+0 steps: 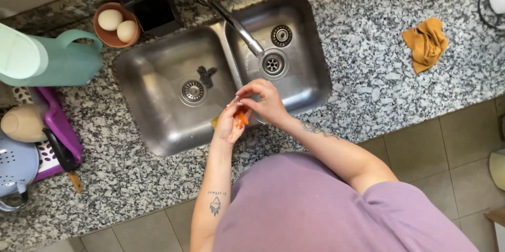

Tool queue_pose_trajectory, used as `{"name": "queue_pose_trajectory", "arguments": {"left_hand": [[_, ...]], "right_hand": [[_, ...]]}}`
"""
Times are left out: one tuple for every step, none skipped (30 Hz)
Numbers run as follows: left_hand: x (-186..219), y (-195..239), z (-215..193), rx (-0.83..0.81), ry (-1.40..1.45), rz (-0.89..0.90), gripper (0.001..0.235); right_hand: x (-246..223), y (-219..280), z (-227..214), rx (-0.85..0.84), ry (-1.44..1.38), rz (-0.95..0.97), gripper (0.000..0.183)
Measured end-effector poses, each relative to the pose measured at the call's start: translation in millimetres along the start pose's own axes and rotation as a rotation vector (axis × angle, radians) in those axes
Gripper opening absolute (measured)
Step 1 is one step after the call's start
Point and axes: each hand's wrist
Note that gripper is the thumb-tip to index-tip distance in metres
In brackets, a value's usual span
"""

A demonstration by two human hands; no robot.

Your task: The person cleans a double-basin kitchen sink by hand. They remove and rinse the drain strainers, scrub the sink basins with a sponge, and wipe the faucet and surrounding areas with a cloth.

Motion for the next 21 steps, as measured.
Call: {"name": "queue_pose_trajectory", "arguments": {"left_hand": [[1, -5, -6, 0.002, 0.002, 0.004, 0.015], [3, -9, -11, 0.001, -0.034, 0.021, 0.015], [5, -16, -15, -0.005, -0.073, 0.036, 0.016], [6, -20, -21, -0.009, -0.074, 0.038, 0.016], [8, -24, -27, -0.005, -0.135, 0.075, 0.016], [10, -28, -32, 0.0, -0.195, 0.111, 0.017], [14, -27, -35, -0.012, -0.207, 0.104, 0.017], [17, -26, -37, 0.024, -0.192, 0.121, 0.017], [18, -26, -38, 0.054, -0.18, 0.131, 0.018], [21, -25, -37, 0.037, -0.196, 0.117, 0.018], [24, -21, -38, 0.051, -0.189, 0.138, 0.019], [25, -18, -39, 0.065, -0.181, 0.16, 0.019], [27, -12, -37, 0.051, -0.196, 0.138, 0.019], [28, -6, -35, 0.05, -0.179, 0.149, 0.018], [29, 6, -36, 0.059, -0.164, 0.161, 0.018], [29, 10, -46, 0.055, -0.178, 0.142, 0.018], [31, 11, -53, 0.06, -0.188, 0.148, 0.018], [32, 12, -61, 0.064, -0.197, 0.154, 0.018], [27, 20, -57, 0.044, -0.21, 0.134, 0.018], [22, 27, -53, 0.05, -0.228, 0.137, 0.018], [25, 39, -49, 0.064, -0.258, 0.144, 0.018]], "right_hand": [[2, -3, 2, -0.004, -0.003, -0.002, 0.017], [4, -6, 4, -0.008, -0.02, 0.031, 0.024], [7, -11, 5, -0.006, -0.035, 0.06, 0.031], [21, -13, 9, -0.004, -0.035, 0.056, 0.031], [35, -15, 15, -0.027, -0.046, 0.069, 0.035], [48, -16, 19, -0.05, -0.057, 0.081, 0.04], [54, -22, 21, -0.032, -0.055, 0.079, 0.04], [60, -28, 22, -0.059, -0.3, 0.292, 0.029], [68, -32, 19, -0.077, -0.546, 0.501, 0.02], [71, -41, 14, -0.049, -0.547, 0.494, 0.02], [73, -47, 8, 0.024, -0.72, 0.622, 0.016], [76, -51, 1, 0.098, -0.897, 0.744, 0.014], [73, -54, -3, 0.129, -0.898, 0.738, 0.014], [71, -55, -9, 0.173, -0.867, 0.69, 0.016], [67, -53, -12, 0.212, -0.84, 0.651, 0.019], [71, -42, -14, 0.237, -0.843, 0.655, 0.019], [76, -34, -17, 0.204, -0.512, 0.373, 0.016], [81, -25, -21, 0.165, -0.173, 0.102, 0.017], [137, 3, -7, 0.194, -0.16, 0.102, 0.017], [191, 23, -1, -0.234, 0.549, 0.186, 0.014], [239, 31, 7, -0.679, 1.232, 0.28, 0.013]]}}
Point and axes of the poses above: each hand's wrist, its own y-axis away from the middle knuckle, its own z-axis out of the palm, x = y × z, and after that the axes turned 12 degrees about y, right-handed
